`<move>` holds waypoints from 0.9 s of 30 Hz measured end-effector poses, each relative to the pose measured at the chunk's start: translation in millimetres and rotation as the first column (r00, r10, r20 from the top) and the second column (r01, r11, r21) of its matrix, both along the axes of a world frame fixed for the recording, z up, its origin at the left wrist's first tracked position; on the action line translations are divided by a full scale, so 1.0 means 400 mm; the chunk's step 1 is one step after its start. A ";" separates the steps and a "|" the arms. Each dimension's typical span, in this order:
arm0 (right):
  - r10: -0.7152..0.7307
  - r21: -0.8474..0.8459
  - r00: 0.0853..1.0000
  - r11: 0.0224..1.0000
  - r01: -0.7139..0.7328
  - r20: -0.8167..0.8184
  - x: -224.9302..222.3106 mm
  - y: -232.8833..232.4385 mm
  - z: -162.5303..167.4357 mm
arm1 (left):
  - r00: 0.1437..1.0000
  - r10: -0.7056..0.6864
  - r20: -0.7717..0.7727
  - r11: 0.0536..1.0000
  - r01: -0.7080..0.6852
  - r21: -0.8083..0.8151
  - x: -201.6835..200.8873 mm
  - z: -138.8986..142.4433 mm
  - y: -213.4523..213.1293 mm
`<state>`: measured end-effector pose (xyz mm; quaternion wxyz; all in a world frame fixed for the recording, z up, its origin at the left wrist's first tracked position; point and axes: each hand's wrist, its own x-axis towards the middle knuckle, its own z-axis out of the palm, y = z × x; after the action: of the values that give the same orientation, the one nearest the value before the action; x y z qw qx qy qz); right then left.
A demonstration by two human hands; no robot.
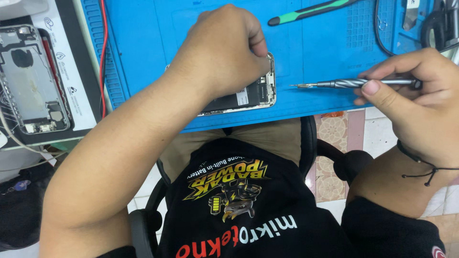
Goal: The person works on a disassembled smartphone on a blue repair mat, using a screwdriver to unscrew and pry internal components from the phone body. They reposition the phone repeatedly, lift out small internal parts, and set removed components aside on the mat.
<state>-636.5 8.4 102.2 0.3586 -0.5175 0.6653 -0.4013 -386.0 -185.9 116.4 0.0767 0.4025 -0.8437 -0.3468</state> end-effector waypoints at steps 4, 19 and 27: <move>-0.018 -0.028 0.996 0.999 0.021 0.085 -0.008 0.006 -0.014 | 0.990 -0.084 -0.110 0.996 0.082 -0.017 0.029 -0.003 -0.009; -0.078 -0.017 0.980 0.996 0.082 0.184 -0.015 0.015 -0.037 | 0.969 -0.128 -0.211 0.990 0.136 0.024 0.021 -0.032 -0.022; -0.058 -0.026 0.982 0.998 0.064 0.179 -0.017 0.013 -0.061 | 0.982 -0.121 -0.144 0.990 0.129 0.051 0.022 -0.012 -0.019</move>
<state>-643.3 13.4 77.8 0.3958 -0.4646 0.6396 -0.4673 -377.0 -193.3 111.7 0.1017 0.3253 -0.8491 -0.4036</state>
